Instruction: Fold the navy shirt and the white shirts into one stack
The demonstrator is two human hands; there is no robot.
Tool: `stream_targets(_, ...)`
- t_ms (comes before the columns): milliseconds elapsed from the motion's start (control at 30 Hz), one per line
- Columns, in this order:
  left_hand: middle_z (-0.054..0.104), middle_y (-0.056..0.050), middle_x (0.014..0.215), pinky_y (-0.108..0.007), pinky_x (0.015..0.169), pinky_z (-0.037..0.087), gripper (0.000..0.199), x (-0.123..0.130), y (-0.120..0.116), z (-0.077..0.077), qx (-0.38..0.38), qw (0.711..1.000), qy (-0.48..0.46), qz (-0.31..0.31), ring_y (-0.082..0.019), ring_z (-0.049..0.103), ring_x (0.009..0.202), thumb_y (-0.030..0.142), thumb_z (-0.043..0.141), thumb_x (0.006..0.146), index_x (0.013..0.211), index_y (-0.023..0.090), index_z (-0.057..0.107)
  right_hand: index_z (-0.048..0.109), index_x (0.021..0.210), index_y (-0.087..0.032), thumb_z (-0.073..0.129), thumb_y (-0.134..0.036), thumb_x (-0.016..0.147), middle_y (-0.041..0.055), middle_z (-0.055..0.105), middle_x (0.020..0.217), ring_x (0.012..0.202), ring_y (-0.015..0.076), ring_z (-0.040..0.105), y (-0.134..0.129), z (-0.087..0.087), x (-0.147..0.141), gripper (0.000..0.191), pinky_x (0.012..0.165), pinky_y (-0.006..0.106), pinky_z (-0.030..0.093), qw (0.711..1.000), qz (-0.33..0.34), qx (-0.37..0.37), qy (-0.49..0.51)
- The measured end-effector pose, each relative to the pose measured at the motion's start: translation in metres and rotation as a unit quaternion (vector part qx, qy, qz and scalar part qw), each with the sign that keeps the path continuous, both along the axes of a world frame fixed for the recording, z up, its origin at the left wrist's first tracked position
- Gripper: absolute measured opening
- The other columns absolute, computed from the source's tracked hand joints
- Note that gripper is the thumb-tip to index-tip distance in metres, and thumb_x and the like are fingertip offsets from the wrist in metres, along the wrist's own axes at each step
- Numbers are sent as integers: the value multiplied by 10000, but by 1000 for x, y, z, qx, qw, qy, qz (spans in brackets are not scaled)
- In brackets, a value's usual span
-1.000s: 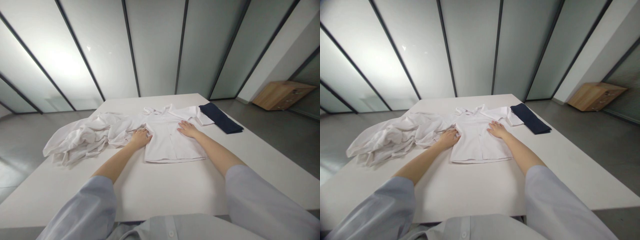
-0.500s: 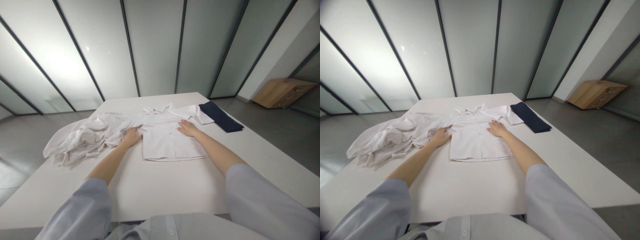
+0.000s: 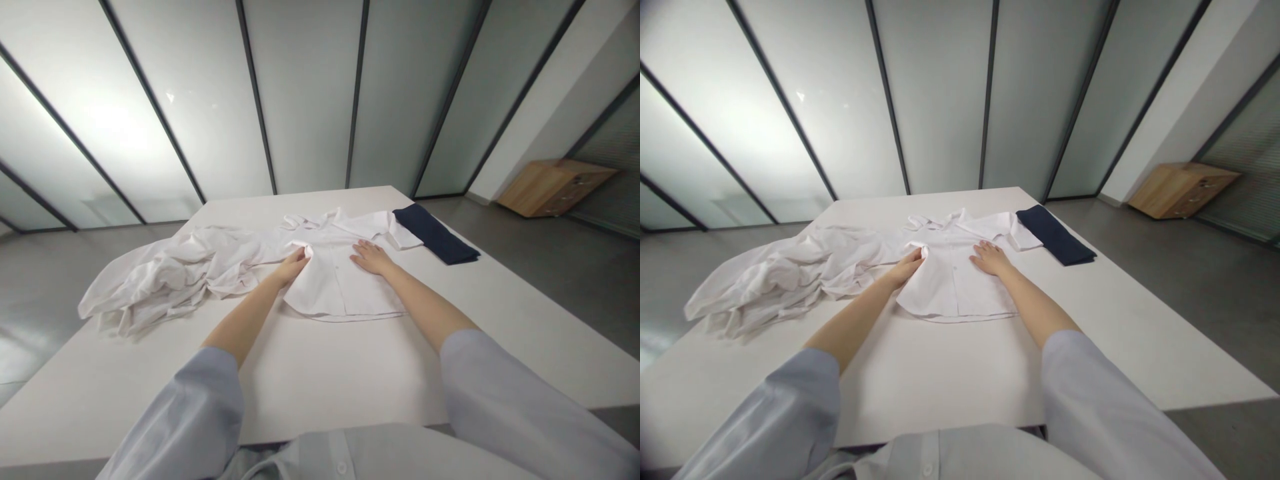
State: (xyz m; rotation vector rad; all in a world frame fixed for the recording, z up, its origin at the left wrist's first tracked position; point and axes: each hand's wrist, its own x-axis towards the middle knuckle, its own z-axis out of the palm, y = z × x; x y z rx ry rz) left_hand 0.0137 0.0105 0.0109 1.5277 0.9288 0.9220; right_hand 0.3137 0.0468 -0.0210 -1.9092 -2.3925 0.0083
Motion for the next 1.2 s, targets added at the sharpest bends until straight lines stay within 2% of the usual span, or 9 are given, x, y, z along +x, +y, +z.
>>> stream_targets(100,696,-52,1059,-365,839,497,733,12,-9,5,-46,991,-114,-59,-218,657,913,339,773,677,1338,242,470,417,1455,-218,279,-564,961,103,294,1579,1448,272,262,-3,2,-4,618,1142,476,262,1000,-4,2,1)
stream_targets(233,702,-35,1062,-370,822,520,835,15,-14,11,-78,978,-194,5,-219,676,883,259,770,660,1404,285,393,418,1453,-219,285,-551,964,106,313,1571,1439,266,284,-6,6,-7,606,1137,464,273,1000,-5,6,0)
stream_targets(433,700,24,864,-293,794,517,769,-31,-9,21,-117,958,-229,124,-134,660,766,183,688,704,1413,296,413,405,1463,-209,291,-535,964,105,291,1580,1448,266,260,-8,9,-10,607,1147,464,251,1000,-11,-8,5)
stream_targets(533,700,-8,915,-329,847,504,746,-53,-14,25,-132,957,-231,116,-146,661,850,206,692,721,1411,274,417,396,1471,-206,294,-546,958,112,288,1580,1450,278,252,-7,9,-10,624,1149,477,243,1000,-14,-11,9)
stream_targets(700,606,-78,1286,-404,952,455,777,-45,-20,10,-144,969,-165,116,-222,591,1135,212,741,682,1387,315,430,398,1470,-210,290,-558,955,112,292,1579,1447,273,261,-6,9,-9,631,1146,469,250,1000,-16,-12,11)
stream_targets(800,652,-94,1186,-373,993,429,695,-30,-18,1,-142,966,-117,180,-231,596,1122,230,764,658,1302,219,505,401,1467,-211,289,-564,955,115,297,1577,1444,269,270,-6,8,-8,632,1144,461,257,1000,-12,-8,7)
stream_targets(967,689,-93,1073,-386,951,480,652,-23,-19,7,-134,971,-159,115,-242,644,1009,288,779,654,1245,181,525,403,1464,-217,290,-566,955,111,297,1577,1445,272,266,-6,6,-7,627,1142,471,259,1000,-14,-6,8)
stream_targets(1100,666,-87,1085,-376,859,524,863,-48,-24,16,-135,970,-60,191,-218,660,931,261,786,664,1416,230,363,417,1454,-206,293,-540,958,107,309,1573,1442,271,274,-8,8,-9,610,1141,469,268,1000,-11,0,7)
stream_targets(1200,634,-131,1180,-355,841,518,1028,-84,-30,21,-155,970,64,175,-231,652,972,230,812,639,1505,226,258,425,1447,-199,298,-528,959,105,313,1571,1440,265,281,-10,10,-11,602,1141,450,274,1000,-12,4,0)
